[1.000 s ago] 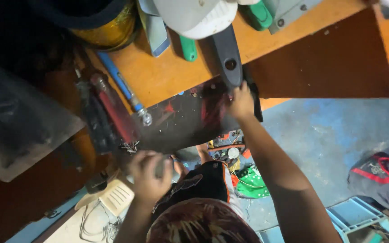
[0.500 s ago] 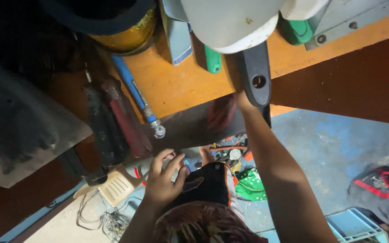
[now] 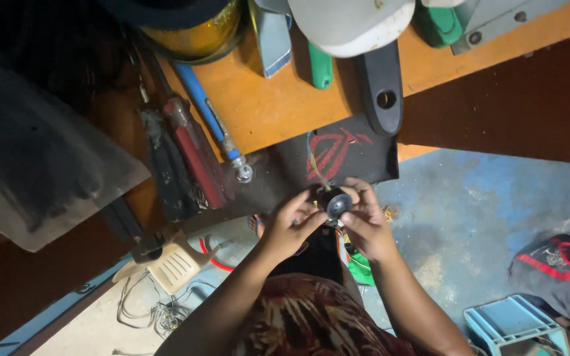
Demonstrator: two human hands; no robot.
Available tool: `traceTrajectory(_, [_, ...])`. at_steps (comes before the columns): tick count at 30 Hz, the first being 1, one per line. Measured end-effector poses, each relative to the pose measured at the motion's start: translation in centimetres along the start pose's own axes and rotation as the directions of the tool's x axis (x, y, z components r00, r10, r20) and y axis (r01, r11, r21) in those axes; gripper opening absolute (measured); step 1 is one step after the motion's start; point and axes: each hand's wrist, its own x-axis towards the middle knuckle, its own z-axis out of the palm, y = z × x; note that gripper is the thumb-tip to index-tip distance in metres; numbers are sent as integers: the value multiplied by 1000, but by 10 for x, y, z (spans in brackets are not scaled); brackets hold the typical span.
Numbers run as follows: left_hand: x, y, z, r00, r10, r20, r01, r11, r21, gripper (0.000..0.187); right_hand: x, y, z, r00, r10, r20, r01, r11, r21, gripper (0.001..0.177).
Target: Inspecting and repairing a small fan motor, handling wires, and organizing electrical components at a workbench.
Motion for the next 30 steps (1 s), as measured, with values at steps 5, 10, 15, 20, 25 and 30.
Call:
traceTrajectory(5, [0,21,13,995,29,93,-9,977,-211,65,-10,-5,-16,997,-76,15,77,994,-72,59])
traceTrajectory(10, [-3,30,21,999,13,33,-9,993,-120,67,-14,-4,-13,985,-151,78,165,961,-224,57])
traceTrajectory(15, [-11,57,16,974,228,-17,-227,974,25,55,-13,-18,10,972,-198,130,236,836,-496,49])
traceTrajectory(20, [-26,116,1,857,514,30,-480,778,406,47,-17,-24,22,947,-278,164,322,837,-442,39])
traceTrajectory(25, [-41,129,-13,840,542,35,-491,730,476,47,-26,-23,32,941,-303,147,329,921,-207,19])
traceTrajectory(30, [-65,134,-30,863,499,83,-492,790,366,44,-25,-15,52,979,-196,-60,190,976,-105,15])
